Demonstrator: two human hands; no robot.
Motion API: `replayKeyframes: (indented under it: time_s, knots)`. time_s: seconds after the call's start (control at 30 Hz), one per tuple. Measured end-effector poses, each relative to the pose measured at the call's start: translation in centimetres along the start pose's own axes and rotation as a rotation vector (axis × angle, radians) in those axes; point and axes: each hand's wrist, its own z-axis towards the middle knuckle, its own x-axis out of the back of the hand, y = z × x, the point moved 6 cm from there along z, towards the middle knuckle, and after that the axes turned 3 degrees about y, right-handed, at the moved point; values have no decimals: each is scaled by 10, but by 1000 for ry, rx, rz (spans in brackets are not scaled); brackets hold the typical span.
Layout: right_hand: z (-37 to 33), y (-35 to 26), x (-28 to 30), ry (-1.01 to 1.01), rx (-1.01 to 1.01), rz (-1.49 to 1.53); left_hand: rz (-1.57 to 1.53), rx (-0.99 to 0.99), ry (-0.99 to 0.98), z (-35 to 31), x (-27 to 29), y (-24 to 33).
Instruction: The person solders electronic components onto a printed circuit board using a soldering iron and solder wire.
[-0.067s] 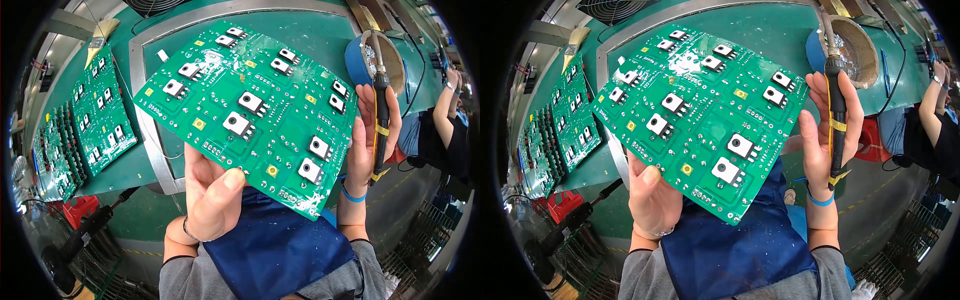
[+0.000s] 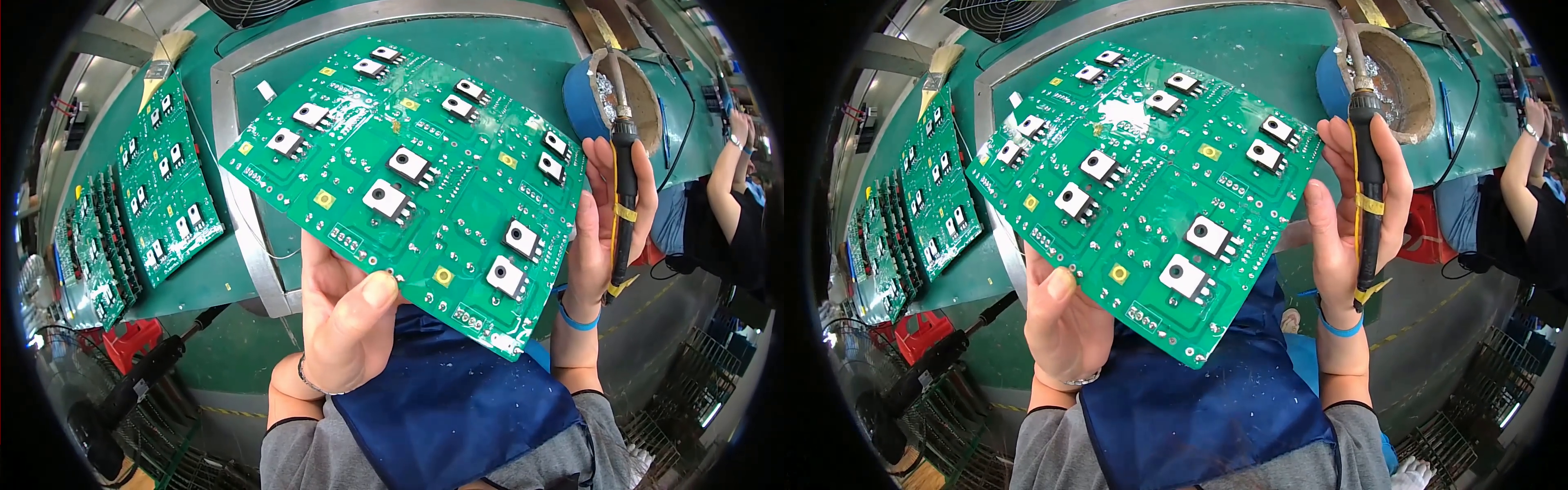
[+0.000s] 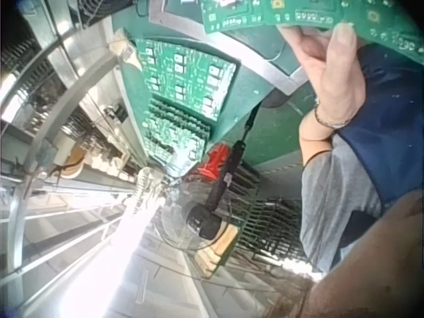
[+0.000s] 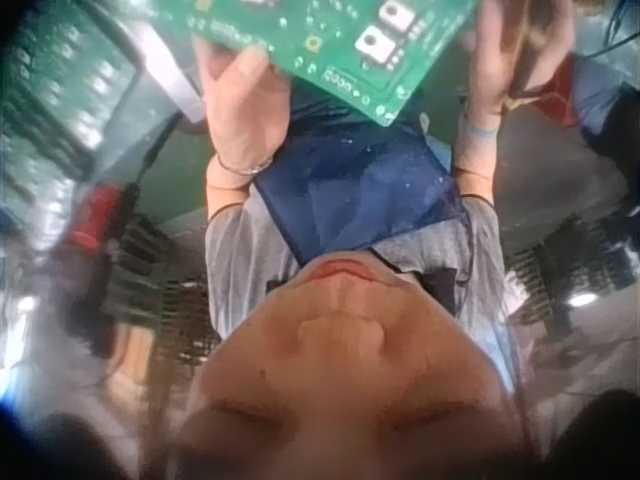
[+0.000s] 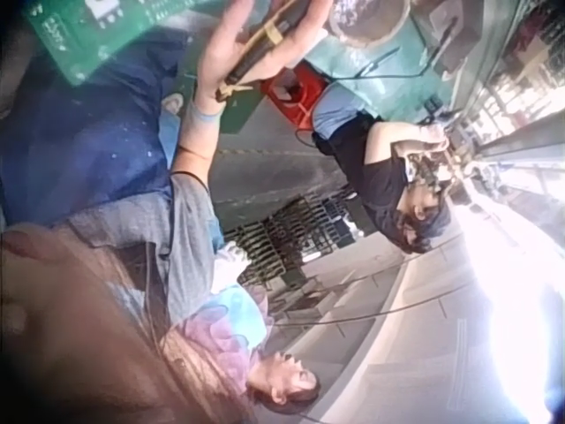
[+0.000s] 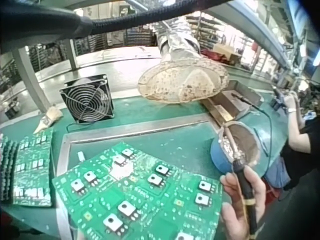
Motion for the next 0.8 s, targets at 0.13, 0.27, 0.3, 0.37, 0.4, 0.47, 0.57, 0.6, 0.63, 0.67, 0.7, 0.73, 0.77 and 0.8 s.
replayKeyframes:
  time_s: [0.13,0.27,0.3,0.37,0.4,0.47,0.57,0.6,0.63,0.67,0.7,0.73,0.77,0.8]
  knots:
    - [0,-4,1,-8,17,-23,47,47,-15,2,-2,2]
    - [0,-10,2,-29,44,-45,89,58,3,2,-2,4]
    - [0,-10,2,-29,44,-43,82,60,7,2,-1,3]
    - [0,-9,5,23,31,1,75,60,12,2,0,2]
    - [0,-9,5,22,32,3,69,56,4,3,-1,3]
    - [0,-10,6,23,38,-5,64,50,-4,3,-2,4]
    - [-1,-11,5,32,36,-3,65,55,-3,2,-2,4]
    - [-1,-11,6,32,36,-3,60,59,-8,2,-2,4]
    - [-1,-11,6,30,39,-3,54,63,-13,2,-2,4]
    - [-1,-11,6,29,43,-3,55,64,-14,2,-2,4]
    - [-1,-11,6,28,43,-1,40,59,-19,2,-2,4]
    - [-1,-11,6,27,42,-4,26,54,-23,2,-3,4]
    - [-1,-11,5,25,42,-6,26,53,-23,2,-3,5]
    - [-1,-11,5,25,43,-6,26,52,-26,2,-3,5]
